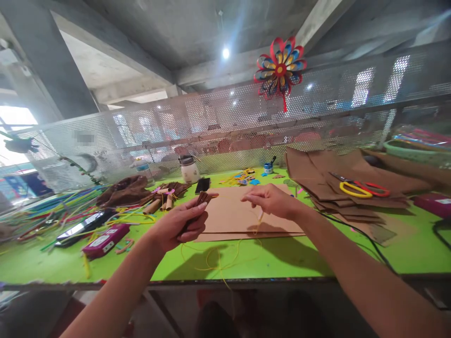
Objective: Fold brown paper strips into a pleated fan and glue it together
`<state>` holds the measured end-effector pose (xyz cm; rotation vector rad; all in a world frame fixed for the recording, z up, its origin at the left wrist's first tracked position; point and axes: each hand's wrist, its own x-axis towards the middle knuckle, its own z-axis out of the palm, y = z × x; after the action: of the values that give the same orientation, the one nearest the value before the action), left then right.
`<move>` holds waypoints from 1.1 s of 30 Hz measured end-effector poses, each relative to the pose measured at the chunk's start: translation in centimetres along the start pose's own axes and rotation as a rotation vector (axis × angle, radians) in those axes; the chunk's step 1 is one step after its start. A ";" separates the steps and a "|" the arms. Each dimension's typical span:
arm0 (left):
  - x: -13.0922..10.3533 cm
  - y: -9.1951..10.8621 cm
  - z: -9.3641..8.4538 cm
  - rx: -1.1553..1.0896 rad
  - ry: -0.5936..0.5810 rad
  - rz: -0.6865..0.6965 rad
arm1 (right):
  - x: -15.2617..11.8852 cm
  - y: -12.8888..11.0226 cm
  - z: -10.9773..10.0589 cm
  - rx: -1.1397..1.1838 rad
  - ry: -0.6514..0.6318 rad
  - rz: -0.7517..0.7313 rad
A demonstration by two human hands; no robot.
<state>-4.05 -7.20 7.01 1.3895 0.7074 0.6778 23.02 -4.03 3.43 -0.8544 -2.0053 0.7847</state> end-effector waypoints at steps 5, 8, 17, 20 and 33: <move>-0.6 -1.0 -0.4 0.022 -0.007 -0.033 | -0.3 -1.4 -0.1 -0.240 0.160 -0.058; -0.9 -1.1 -0.3 0.039 -0.021 -0.048 | -0.5 -1.5 0.3 -0.182 0.089 -0.015; -1.2 -1.0 -0.4 0.110 -0.121 -0.070 | -0.7 -0.8 -0.3 0.246 -0.199 -0.116; -1.1 -1.5 -0.2 0.145 -0.141 -0.102 | -0.6 -0.7 0.5 0.604 -0.165 -0.137; 0.2 -3.7 3.8 0.437 -0.050 -0.069 | -0.4 -1.2 2.3 1.047 -0.111 -0.097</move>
<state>-0.90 -9.61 3.52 1.7646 0.8950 0.4457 20.86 -5.54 3.05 -0.0930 -1.3778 1.6136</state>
